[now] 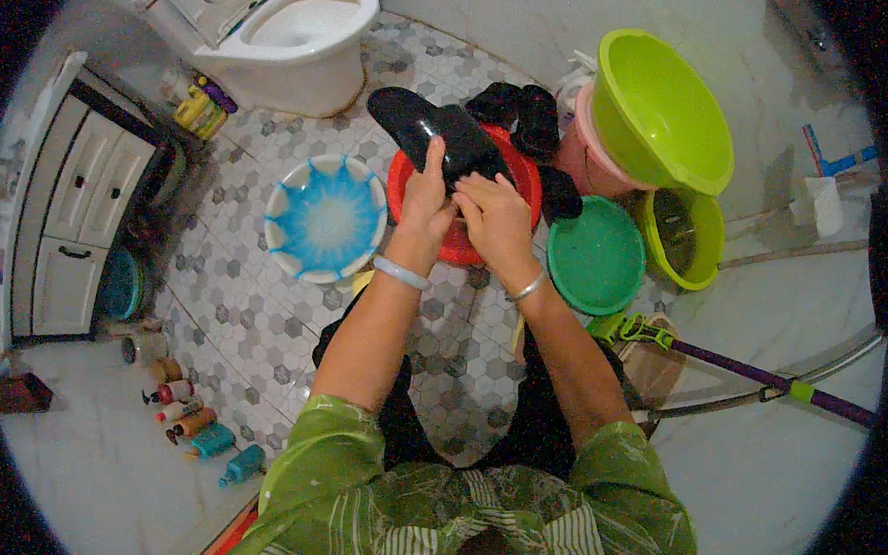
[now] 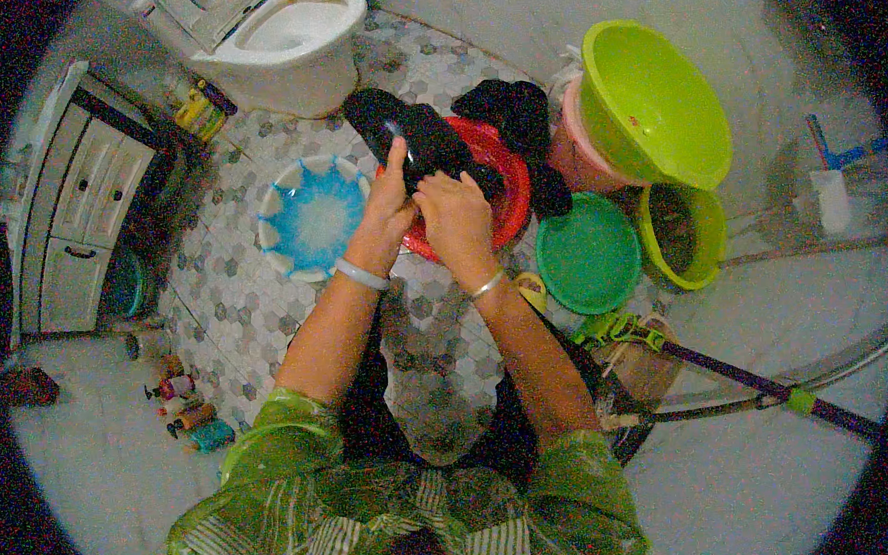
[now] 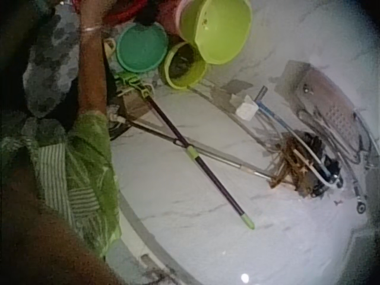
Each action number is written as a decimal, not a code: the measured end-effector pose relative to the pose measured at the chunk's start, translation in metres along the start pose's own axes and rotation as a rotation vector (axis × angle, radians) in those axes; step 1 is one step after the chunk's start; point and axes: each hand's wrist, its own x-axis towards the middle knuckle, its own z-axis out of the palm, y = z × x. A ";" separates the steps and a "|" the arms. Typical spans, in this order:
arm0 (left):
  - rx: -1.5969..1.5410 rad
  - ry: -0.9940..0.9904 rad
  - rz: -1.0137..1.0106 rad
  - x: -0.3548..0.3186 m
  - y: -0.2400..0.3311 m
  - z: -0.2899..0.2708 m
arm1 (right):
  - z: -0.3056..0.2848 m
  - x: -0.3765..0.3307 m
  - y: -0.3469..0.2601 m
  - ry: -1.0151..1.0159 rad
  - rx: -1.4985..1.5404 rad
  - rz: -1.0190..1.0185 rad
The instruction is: The person scrubs black sandals in a red basin of water using a white brush, cleaning the soles and straps, and then places them on the bathroom floor.
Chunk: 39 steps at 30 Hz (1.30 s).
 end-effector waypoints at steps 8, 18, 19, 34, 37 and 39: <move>0.023 -0.040 0.121 -0.022 -0.010 0.030 | 0.010 0.014 0.044 0.360 -0.031 0.364; 0.099 -0.061 0.208 -0.020 -0.013 0.023 | 0.020 0.021 0.065 0.291 0.620 0.567; 0.074 -0.066 0.170 -0.021 -0.010 0.021 | 0.021 0.020 0.063 0.295 0.696 0.538; 0.484 -0.098 0.281 -0.031 -0.020 0.024 | 0.014 0.024 0.052 0.274 0.793 0.777; 0.627 0.005 0.404 -0.038 -0.030 0.036 | 0.021 0.017 0.065 0.234 0.939 0.704; 0.545 0.167 0.478 -0.018 -0.031 0.011 | 0.022 0.016 0.048 0.140 0.985 0.695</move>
